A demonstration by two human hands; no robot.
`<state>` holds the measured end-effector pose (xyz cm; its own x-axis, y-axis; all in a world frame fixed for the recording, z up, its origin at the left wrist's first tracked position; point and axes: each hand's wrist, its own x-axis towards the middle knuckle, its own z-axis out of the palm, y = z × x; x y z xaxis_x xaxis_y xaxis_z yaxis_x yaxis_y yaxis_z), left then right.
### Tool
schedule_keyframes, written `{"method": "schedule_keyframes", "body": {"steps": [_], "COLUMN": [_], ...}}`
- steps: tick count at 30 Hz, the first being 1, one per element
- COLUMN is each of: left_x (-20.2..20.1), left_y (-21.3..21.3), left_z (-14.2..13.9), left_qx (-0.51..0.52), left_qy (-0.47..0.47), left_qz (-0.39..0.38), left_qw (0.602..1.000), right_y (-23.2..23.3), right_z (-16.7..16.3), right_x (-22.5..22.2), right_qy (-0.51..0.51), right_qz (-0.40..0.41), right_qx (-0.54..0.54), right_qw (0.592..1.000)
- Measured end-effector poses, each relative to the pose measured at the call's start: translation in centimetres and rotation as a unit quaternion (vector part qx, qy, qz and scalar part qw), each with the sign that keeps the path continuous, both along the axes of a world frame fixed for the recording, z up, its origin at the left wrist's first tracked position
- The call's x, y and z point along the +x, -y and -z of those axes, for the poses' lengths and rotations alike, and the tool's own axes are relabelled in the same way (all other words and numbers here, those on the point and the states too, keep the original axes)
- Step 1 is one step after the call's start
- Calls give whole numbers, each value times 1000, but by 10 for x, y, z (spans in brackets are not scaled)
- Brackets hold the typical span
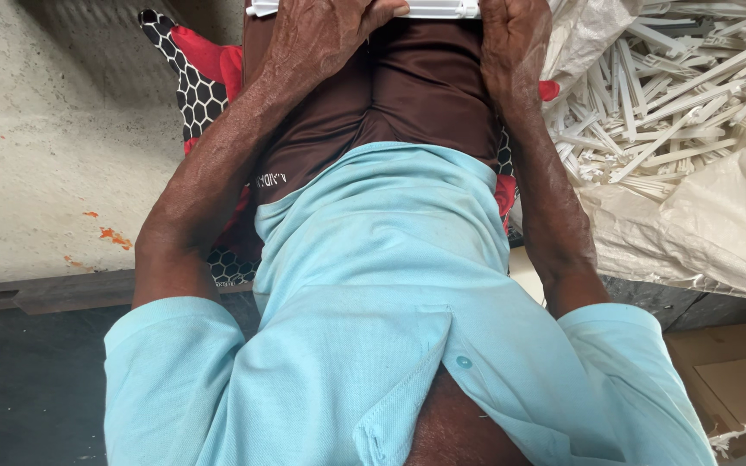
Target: The person sits cross-legged and repeatedly picks up white plastic clips and rods, then inserts the rods into the clips by hand. They continue this assembly process, handling the parts one at a time and placing the assembled units aside.
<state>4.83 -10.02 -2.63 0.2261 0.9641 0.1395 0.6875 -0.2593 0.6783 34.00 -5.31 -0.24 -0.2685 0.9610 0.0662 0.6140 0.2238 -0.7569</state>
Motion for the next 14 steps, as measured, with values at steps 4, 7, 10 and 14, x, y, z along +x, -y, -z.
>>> {"method": "schedule_keyframes", "body": {"steps": [4, 7, 10, 14], "left_x": [-1, -1, -15, -97], "left_y": [0, -3, -5, 50], "left_z": [-8, -15, -28, -59], "left_qx": [-13, 60, 304, 266], "left_qy": [14, 10, -104, -150], "left_qz": [2, -17, -105, -118], "left_qw": [1000, 998, 941, 945], "right_y": [2, -10, -18, 3], "right_z": [16, 37, 38, 7], "right_x": [6, 15, 18, 42], "right_qy": [20, -9, -128, -378], "right_qz": [43, -2, 99, 227], "right_qx": [-74, -63, -75, -295], "right_qw": [996, 998, 984, 848]}}
